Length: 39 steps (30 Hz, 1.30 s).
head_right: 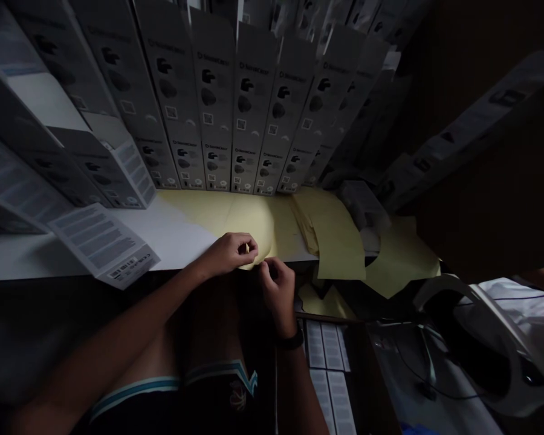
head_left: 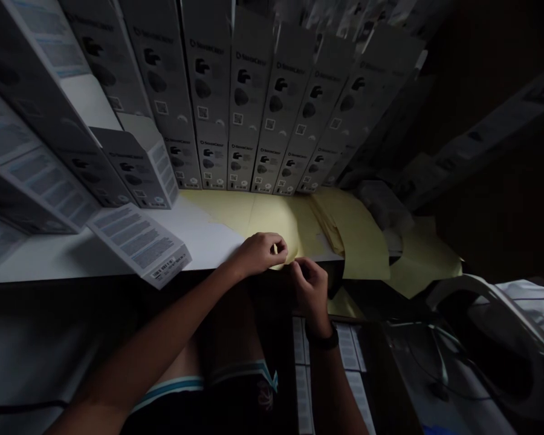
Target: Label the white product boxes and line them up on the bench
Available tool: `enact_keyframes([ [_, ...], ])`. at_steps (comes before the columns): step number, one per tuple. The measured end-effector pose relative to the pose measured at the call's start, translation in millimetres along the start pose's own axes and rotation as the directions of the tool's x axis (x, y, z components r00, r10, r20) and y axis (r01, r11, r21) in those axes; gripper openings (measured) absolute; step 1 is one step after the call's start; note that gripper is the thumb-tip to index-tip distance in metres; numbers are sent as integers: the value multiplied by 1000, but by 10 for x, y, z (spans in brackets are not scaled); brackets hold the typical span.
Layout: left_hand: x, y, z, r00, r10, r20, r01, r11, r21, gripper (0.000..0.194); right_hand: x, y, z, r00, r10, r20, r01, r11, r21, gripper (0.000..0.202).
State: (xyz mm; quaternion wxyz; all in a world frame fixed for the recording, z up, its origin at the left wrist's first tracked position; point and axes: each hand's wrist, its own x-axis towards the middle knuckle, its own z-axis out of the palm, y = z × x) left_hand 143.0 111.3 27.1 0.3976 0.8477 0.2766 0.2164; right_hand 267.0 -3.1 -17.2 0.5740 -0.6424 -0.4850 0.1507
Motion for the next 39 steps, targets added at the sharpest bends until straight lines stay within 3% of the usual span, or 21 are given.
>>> enact_keyframes([
  [11, -10, -58, -20, 995, 55, 79, -49, 996, -70, 17, 7, 3, -56, 995, -46, 94, 42, 998, 36, 25],
  [18, -24, -64, -7, 996, 76, 53, -72, 994, -83, 14, -1, -44, -25, 998, -44, 47, 43, 999, 7, 26],
  [23, 29, -100, 53, 981, 35, -189, -69, 982, -175, 12, -20, 85, -63, 992, 123, -33, -120, 990, 70, 30],
  [25, 13, -87, 55, 948, 4, -320, -63, 982, -176, 15, -88, 186, -126, 978, 207, 9, -207, 976, 61, 34],
  [27, -82, -39, 37, 886, 56, -460, -131, 982, -133, 16, -185, 244, -204, 976, 217, -1, -217, 976, 7, 36],
  [29, -261, 40, 15, 807, 200, -555, -262, 965, -33, 15, -284, 204, -272, 982, 146, -119, -154, 986, -61, 39],
  [31, -495, 137, 4, 738, 363, -569, -388, 918, 83, 12, -361, 47, -303, 982, 36, -183, -53, 995, -87, 40],
  [34, -866, 263, -21, 686, 494, -535, -464, 863, 201, 7, -412, -323, -232, 984, -173, 37, 172, 985, 33, 33],
  [36, -1081, 308, -68, 676, 520, -523, -453, 852, 262, 5, -407, -550, -122, 923, -311, 227, 284, 948, 144, 19],
  [39, -1329, 302, -174, 694, 507, -511, -402, 862, 309, 3, -382, -761, 46, 846, -403, 348, 345, 913, 217, 11],
])
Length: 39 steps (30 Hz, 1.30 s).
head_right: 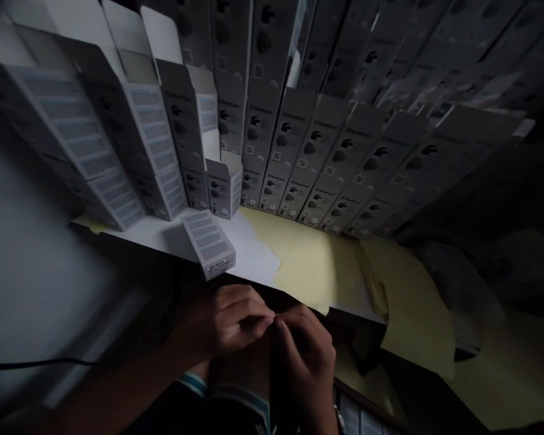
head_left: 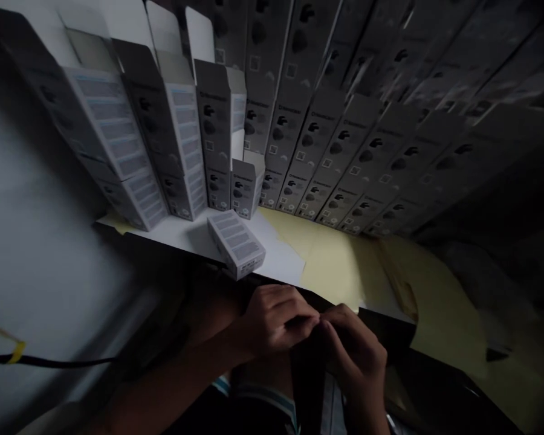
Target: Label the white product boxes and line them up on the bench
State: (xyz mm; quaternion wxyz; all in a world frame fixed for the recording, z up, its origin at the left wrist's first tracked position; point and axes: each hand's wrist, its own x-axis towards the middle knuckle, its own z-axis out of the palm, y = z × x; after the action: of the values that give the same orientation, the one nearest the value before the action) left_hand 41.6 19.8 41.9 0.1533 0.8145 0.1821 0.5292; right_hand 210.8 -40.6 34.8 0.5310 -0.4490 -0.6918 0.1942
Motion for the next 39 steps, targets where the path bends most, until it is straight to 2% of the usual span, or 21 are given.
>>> enact_keyframes([
  [2, -84, -18, -134, 999, -37, -14, 37, 999, -34, 7, 78, -43, 77, 999, -45, 25, 44, 999, 24, 13],
  [3, -130, -43, -197, 996, -67, -57, 62, 994, -88, 12, 118, -55, 112, 997, -70, 31, 69, 997, 27, 14],
  [5, -221, -120, -328, 967, -121, -224, 79, 979, -187, 18, 222, -65, 189, 992, -126, 21, 126, 992, -8, 14],
  [6, -259, -172, -399, 936, -126, -329, 67, 980, -186, 19, 292, -61, 236, 987, -162, 3, 162, 986, -51, 13],
  [8, -306, -295, -552, 881, -70, -468, 62, 998, -32, 27, 461, -31, 349, 965, -262, -30, 253, 952, -174, 13],
  [9, -315, -363, -628, 883, -34, -468, 89, 991, 96, 34, 553, -8, 411, 945, -324, -29, 308, 920, -244, 13],
  [10, -318, -432, -698, 905, -22, -424, 126, 968, 218, 42, 647, 17, 473, 924, -383, -10, 362, 880, -308, 13],
  [13, -320, -626, -830, 967, -123, -222, 207, 886, 414, 54, 892, 74, 627, 847, -514, 138, 518, 738, -432, 11],
  [16, -349, -763, -832, 970, -202, -135, 241, 868, 434, 36, 1049, 89, 710, 767, -584, 267, 633, 620, -464, 9],
  [18, -370, -816, -792, 965, -208, -160, 257, 869, 423, 21, 1109, 95, 734, 725, -608, 323, 681, 566, -464, 9],
  [20, -380, -847, -752, 959, -193, -210, 263, 881, 393, 16, 1142, 113, 743, 696, -611, 376, 713, 529, -460, 9],
  [23, -380, -875, -716, 952, -183, -246, 265, 894, 361, 16, 1161, 159, 750, 688, -591, 421, 724, 517, -457, 10],
  [26, -385, -899, -697, 940, -194, -280, 288, 892, 348, 28, 1157, 193, 762, 697, -569, 436, 716, 529, -455, 13],
  [29, -398, -923, -683, 930, -196, -310, 303, 887, 347, 38, 1149, 186, 776, 684, -569, 457, 730, 529, -434, 13],
  [33, -402, -935, -685, 943, -172, -286, 271, 895, 355, 34, 1144, 141, 782, 660, -553, 509, 750, 527, -399, 13],
  [36, -398, -928, -708, 954, -153, -259, 242, 901, 360, 26, 1159, 108, 761, 684, -497, 535, 719, 582, -380, 13],
  [39, -403, -927, -732, 962, -156, -224, 232, 902, 365, 26, 1204, 88, 732, 712, -430, 555, 653, 697, -297, 16],
])
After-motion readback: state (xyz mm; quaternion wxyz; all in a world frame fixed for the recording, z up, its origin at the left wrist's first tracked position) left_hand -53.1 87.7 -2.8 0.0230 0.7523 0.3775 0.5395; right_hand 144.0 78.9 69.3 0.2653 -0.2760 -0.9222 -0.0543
